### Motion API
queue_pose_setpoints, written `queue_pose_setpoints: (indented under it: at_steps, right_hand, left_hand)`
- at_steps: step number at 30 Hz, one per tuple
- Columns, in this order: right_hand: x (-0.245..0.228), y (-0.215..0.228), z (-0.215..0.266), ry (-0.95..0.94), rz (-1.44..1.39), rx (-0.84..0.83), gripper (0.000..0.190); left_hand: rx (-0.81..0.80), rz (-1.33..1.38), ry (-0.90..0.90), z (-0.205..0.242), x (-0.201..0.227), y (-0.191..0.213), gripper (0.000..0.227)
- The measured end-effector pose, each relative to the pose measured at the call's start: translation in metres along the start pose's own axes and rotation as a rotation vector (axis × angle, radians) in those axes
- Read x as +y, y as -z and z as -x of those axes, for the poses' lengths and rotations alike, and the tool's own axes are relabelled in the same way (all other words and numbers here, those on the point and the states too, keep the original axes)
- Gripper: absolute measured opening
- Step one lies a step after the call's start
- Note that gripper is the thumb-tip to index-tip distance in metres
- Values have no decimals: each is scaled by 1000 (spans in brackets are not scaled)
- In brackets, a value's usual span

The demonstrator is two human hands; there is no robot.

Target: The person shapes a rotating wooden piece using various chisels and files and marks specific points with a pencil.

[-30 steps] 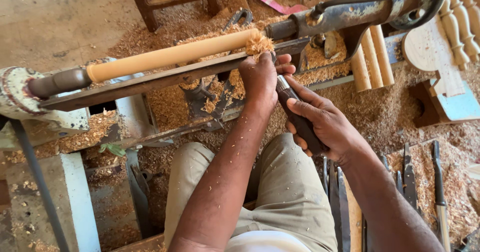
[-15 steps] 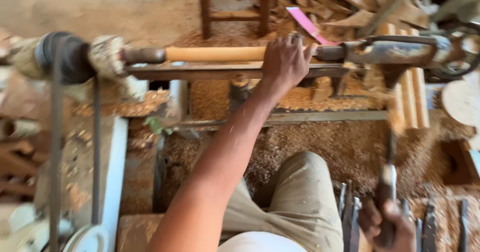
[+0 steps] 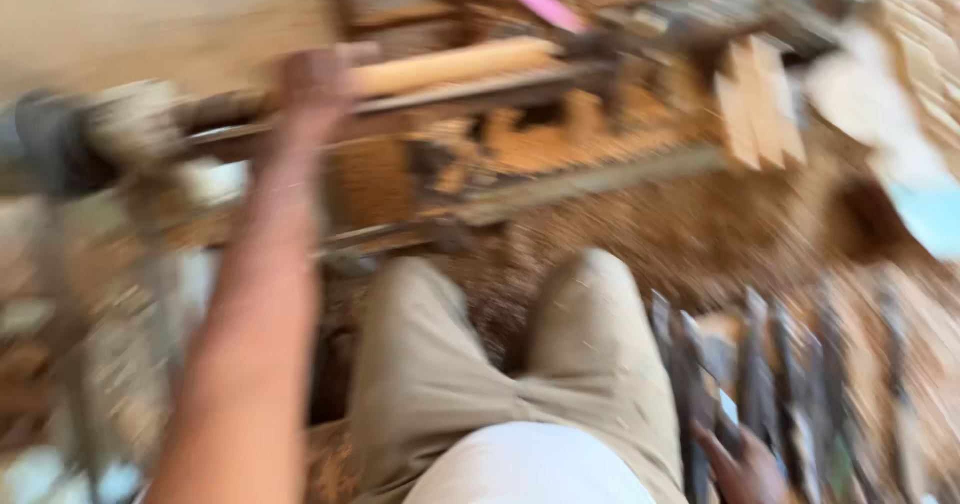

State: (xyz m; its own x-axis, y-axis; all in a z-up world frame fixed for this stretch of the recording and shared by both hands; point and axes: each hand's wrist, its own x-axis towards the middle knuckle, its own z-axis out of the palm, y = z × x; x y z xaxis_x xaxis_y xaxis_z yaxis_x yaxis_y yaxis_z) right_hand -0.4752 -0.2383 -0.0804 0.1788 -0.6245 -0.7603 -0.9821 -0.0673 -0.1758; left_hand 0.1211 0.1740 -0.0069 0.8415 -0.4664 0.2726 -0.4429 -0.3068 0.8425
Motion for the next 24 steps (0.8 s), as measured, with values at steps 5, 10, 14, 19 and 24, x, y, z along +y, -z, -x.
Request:
queue_pose_setpoints:
  at_steps: [5,10,14,19,24]
  right_hand:
    - [43,-24,-28,465,75,350,70]
    - [45,-28,-18,299,434,450,57]
    - [2,-10,-14,588,293,656,43]
    - [-115,-1,-34,991,48,518,22]
    - [-277,-6,-71,1179,-203,430,17]
  left_hand:
    - [-46,-918,-58,-10,1,-17,25]
    - [-86,-995,-122,-23,-10,-56,46]
    - [-39,-1008,-231,-33,-5,-70,64]
    - [-99,-866,-80,-72,21,-159,69]
    - [52,-867,-270,-63,56,-192,57]
